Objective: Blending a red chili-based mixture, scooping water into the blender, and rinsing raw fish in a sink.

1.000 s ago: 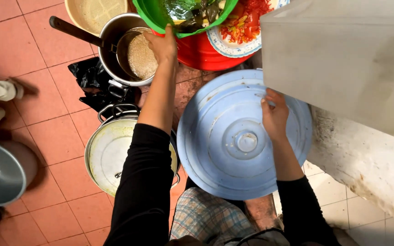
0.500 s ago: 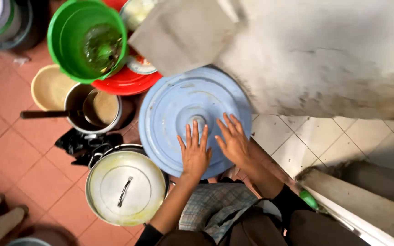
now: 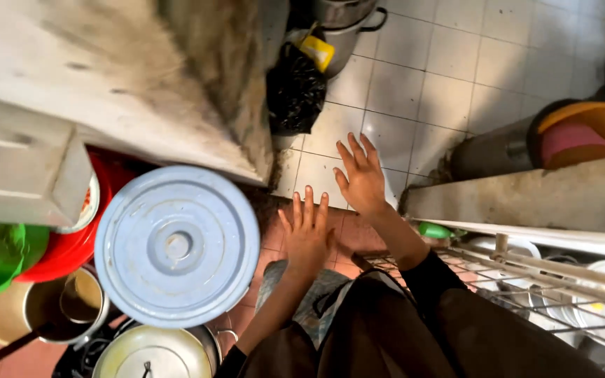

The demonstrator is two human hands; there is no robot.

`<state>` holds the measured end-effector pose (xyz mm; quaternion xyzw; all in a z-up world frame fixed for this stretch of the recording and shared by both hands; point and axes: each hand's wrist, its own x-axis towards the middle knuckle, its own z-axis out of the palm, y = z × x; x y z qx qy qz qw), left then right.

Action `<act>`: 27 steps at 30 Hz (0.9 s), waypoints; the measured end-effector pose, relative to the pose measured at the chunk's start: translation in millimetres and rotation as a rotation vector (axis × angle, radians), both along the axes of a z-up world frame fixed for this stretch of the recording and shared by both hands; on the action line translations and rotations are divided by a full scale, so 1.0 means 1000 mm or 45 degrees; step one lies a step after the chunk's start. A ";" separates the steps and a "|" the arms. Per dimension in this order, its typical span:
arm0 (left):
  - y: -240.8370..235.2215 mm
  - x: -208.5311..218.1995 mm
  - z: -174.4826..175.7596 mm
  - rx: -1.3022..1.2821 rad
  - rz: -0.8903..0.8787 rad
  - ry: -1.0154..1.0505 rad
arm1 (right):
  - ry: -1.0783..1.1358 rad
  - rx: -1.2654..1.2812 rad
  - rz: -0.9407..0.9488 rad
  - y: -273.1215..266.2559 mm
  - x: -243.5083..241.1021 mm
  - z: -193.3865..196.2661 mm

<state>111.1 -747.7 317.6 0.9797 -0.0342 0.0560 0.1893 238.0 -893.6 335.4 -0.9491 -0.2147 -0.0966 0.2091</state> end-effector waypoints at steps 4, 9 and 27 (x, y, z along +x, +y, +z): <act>-0.025 0.037 0.000 -0.127 -0.215 0.020 | -0.166 0.083 -0.144 -0.044 0.024 -0.002; -0.035 0.111 -0.011 -0.066 -0.282 0.090 | -0.176 0.130 -0.209 -0.086 0.066 -0.019; -0.195 0.541 0.064 0.078 -0.619 0.023 | 0.071 -0.034 -0.501 -0.241 0.347 0.024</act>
